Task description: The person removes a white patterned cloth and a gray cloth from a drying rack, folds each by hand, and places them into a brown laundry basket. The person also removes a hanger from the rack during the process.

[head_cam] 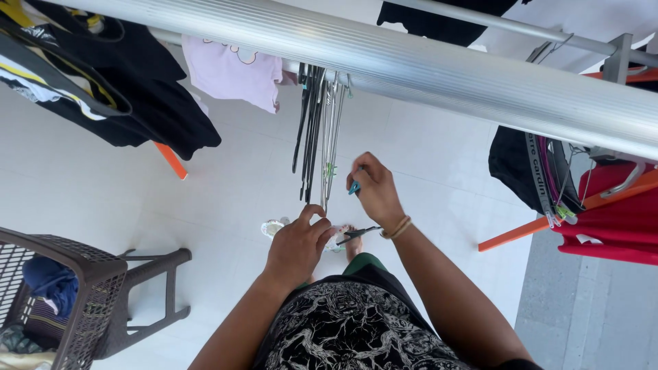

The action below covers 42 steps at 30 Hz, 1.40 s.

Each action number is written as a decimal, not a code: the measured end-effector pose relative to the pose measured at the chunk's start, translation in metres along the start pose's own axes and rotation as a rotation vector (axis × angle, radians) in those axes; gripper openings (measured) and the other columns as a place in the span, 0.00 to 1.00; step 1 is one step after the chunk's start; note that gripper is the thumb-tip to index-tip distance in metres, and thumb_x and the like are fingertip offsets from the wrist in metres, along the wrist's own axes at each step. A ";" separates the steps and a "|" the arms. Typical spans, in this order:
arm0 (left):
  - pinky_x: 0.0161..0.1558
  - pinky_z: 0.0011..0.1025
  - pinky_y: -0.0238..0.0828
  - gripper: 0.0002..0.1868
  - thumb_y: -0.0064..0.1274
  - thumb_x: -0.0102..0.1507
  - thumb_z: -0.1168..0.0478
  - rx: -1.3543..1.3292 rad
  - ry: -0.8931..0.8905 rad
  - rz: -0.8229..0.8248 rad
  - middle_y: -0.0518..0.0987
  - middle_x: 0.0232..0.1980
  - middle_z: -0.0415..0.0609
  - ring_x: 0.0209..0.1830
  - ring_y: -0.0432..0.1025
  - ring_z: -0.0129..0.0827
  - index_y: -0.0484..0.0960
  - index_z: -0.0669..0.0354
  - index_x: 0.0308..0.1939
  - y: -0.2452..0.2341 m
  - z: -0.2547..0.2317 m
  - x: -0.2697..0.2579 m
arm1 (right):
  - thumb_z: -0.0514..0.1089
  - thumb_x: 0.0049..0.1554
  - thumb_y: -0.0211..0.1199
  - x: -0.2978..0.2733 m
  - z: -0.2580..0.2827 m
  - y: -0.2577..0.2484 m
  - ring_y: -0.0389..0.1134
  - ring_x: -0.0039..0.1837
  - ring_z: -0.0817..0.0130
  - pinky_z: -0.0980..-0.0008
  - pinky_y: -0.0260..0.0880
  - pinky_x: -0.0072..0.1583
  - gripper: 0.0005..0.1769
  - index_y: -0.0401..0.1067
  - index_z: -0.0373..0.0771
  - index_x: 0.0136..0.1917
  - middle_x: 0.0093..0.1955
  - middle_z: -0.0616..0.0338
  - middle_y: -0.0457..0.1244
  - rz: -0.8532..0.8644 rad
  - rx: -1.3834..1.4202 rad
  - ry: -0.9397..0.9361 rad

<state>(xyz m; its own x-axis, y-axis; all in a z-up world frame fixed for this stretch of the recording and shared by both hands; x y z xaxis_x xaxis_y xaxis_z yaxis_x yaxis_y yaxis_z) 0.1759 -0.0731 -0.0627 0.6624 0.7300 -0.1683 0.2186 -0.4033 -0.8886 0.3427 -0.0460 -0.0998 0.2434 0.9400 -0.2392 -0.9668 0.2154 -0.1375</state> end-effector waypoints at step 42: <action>0.25 0.27 0.71 0.14 0.30 0.64 0.60 0.066 -0.168 0.198 0.71 0.42 0.55 0.26 0.74 0.37 0.66 0.57 0.51 0.024 0.000 0.029 | 0.42 0.50 0.59 -0.002 -0.061 0.006 0.63 0.34 0.72 0.75 0.69 0.40 0.10 0.63 0.33 0.37 0.37 0.54 0.60 -0.184 0.378 0.282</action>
<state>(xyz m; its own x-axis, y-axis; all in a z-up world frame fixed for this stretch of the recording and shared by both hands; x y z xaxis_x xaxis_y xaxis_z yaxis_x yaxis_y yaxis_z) 0.2004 -0.0617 -0.0884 0.5584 0.7238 -0.4055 0.0457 -0.5149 -0.8560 0.3412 -0.0631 -0.1583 0.3734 0.7808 -0.5010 -0.8537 0.5005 0.1437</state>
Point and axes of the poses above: each hand's wrist, its own x-axis towards the middle knuckle, its own y-axis out of the palm, z = x × y, the point moved 2 cm from there along x, towards the middle knuckle
